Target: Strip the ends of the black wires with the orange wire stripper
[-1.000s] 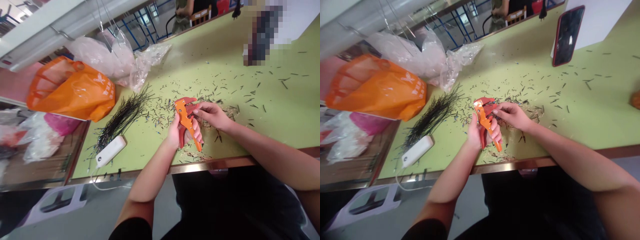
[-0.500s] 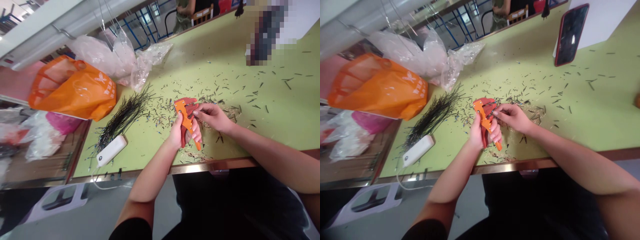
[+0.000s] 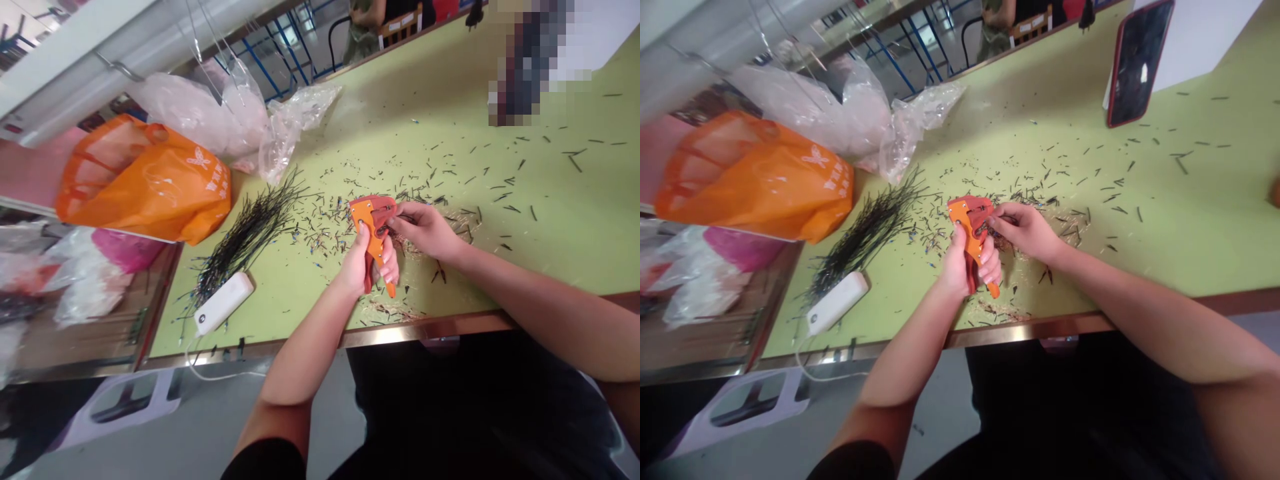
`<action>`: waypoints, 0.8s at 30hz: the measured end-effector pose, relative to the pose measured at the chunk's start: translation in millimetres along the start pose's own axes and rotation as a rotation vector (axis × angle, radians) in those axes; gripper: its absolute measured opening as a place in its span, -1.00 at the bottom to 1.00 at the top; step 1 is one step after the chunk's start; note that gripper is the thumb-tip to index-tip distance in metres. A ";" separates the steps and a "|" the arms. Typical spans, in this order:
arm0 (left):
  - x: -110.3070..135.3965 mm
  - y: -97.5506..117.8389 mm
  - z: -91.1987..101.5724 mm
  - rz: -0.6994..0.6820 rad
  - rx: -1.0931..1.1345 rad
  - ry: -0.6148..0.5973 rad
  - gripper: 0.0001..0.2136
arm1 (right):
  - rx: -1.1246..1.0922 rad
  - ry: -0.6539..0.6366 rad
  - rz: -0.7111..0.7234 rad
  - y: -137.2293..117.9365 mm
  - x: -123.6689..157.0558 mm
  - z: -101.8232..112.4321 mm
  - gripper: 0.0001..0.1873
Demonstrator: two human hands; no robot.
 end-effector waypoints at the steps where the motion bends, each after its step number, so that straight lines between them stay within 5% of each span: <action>1: -0.1 -0.8 0.3 0.002 0.000 0.008 -0.16 | 0.011 0.010 0.001 0.1 -0.1 1.1 -0.59; 18: -2.4 -0.5 8.9 0.031 0.067 0.111 -0.17 | 0.063 0.025 -0.011 0.7 -0.6 4.2 -0.52; 24: -1.9 7.2 11.0 0.067 0.101 0.030 -0.09 | 0.061 0.080 0.015 -7.5 -0.7 11.7 -0.55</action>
Point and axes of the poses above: each hand's wrist, its own x-axis away from the middle knuckle, its own z-axis out of the back of the hand, y = z × x, the point moved 8 cm from there along -x, towards the middle knuckle, and after that the axes turned 11 degrees about -x, right-handed, at the moved point
